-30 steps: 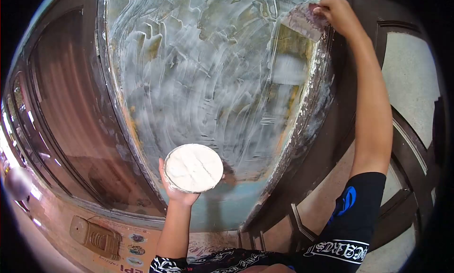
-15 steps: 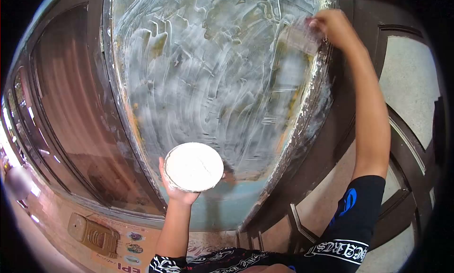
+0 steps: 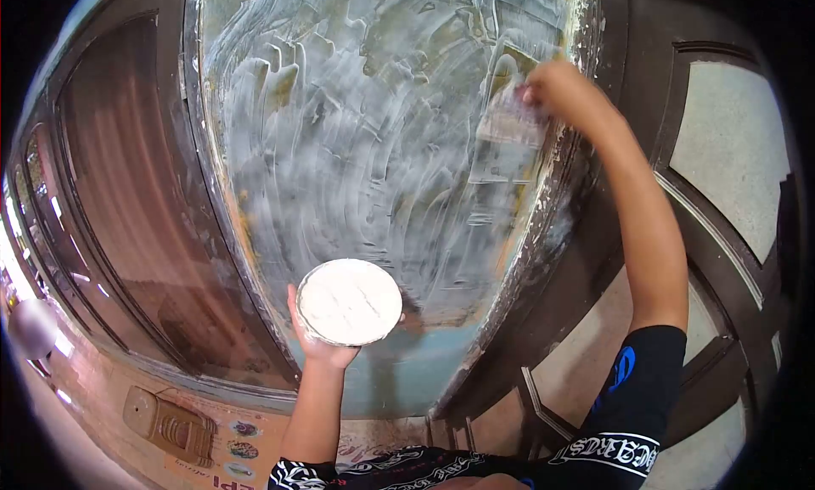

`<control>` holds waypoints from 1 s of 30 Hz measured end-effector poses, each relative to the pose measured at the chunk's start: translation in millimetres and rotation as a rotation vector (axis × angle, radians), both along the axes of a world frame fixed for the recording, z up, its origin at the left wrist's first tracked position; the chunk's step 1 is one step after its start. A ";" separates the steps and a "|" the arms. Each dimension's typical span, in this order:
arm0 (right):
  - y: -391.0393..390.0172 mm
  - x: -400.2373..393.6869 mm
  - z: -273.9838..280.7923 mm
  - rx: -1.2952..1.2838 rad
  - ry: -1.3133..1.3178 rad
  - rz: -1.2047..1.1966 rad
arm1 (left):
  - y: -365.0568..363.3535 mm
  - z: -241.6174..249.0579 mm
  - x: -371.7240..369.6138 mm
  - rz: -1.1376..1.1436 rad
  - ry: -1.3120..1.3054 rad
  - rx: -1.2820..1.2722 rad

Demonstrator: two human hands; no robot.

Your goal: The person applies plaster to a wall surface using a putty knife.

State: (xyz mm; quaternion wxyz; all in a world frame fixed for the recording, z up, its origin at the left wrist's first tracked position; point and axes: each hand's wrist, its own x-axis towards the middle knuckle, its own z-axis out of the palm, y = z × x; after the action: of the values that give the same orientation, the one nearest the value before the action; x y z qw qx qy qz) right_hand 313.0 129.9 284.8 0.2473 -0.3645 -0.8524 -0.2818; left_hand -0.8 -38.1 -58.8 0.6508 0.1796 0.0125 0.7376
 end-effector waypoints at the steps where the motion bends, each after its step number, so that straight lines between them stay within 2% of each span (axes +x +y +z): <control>1: 12.2 10.3 24.9 0.110 0.043 -0.004 | 2.6 -4.2 -0.9 -0.005 0.030 0.031; 4: 2.3 36.3 81.8 0.326 0.167 0.034 | 3.8 -4.0 0.9 -0.027 -0.004 0.034; 6: -12.2 45.1 99.9 0.168 0.342 -0.083 | 5.6 -7.6 -3.3 -0.023 -0.046 0.021; 7: -11.9 48.9 101.8 0.088 0.325 -0.053 | 5.3 -8.0 -4.9 -0.019 -0.020 0.033; 8: -7.5 50.2 92.0 0.080 0.325 -0.054 | 3.8 -9.9 -6.0 -0.017 0.003 0.040; 10: -29.7 24.9 43.9 -0.203 0.164 0.109 | 3.1 -6.9 -6.3 -0.002 0.005 0.022; 12: -39.1 -2.9 -17.8 -0.120 -0.020 0.136 | 0.7 -3.6 -4.4 0.003 -0.053 0.001; 14: -25.0 -24.1 -60.1 -0.295 -0.183 0.066 | 2.7 -9.9 -4.2 0.020 -0.023 0.006; 16: -4.0 -27.2 -89.6 -0.128 -0.258 0.084 | 1.0 -8.3 0.1 -0.028 0.052 0.064; 19: 14.8 -13.3 -55.9 0.132 -0.256 0.066 | -0.3 -5.8 3.3 -0.059 0.003 0.079; 21: 12.1 4.8 -5.8 0.067 0.068 0.063 | 0.1 -6.3 3.8 -0.077 -0.012 0.109; 22: -0.8 10.4 19.7 0.117 0.154 0.003 | 0.2 -7.1 3.1 -0.065 -0.036 0.080; 23: 5.4 30.4 43.9 0.265 0.171 0.104 | 1.2 -6.8 2.0 -0.052 -0.057 0.053; 24: -3.6 38.5 61.1 0.329 0.178 0.059 | 1.6 -6.5 1.4 -0.050 -0.057 0.052; 26: -28.4 36.8 68.8 0.125 0.365 -0.073 | 1.9 -6.9 0.8 -0.026 -0.046 0.039; 28: -36.3 31.0 51.4 -0.014 0.264 0.030 | 2.8 -9.1 -0.7 -0.033 -0.053 0.032; 29: -34.7 23.7 34.4 -0.047 0.121 0.038 | 3.6 -10.2 -1.9 -0.038 -0.058 0.030; 30: -28.4 14.3 6.5 -0.157 0.139 0.150 | 3.9 -11.6 -2.8 -0.039 -0.059 0.029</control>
State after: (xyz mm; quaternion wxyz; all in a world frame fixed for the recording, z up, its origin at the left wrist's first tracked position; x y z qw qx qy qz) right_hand 327.2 101.6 291.3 0.2969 -0.3365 -0.8776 -0.1688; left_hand -3.5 -34.2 -70.4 0.6624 0.1674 -0.0206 0.7299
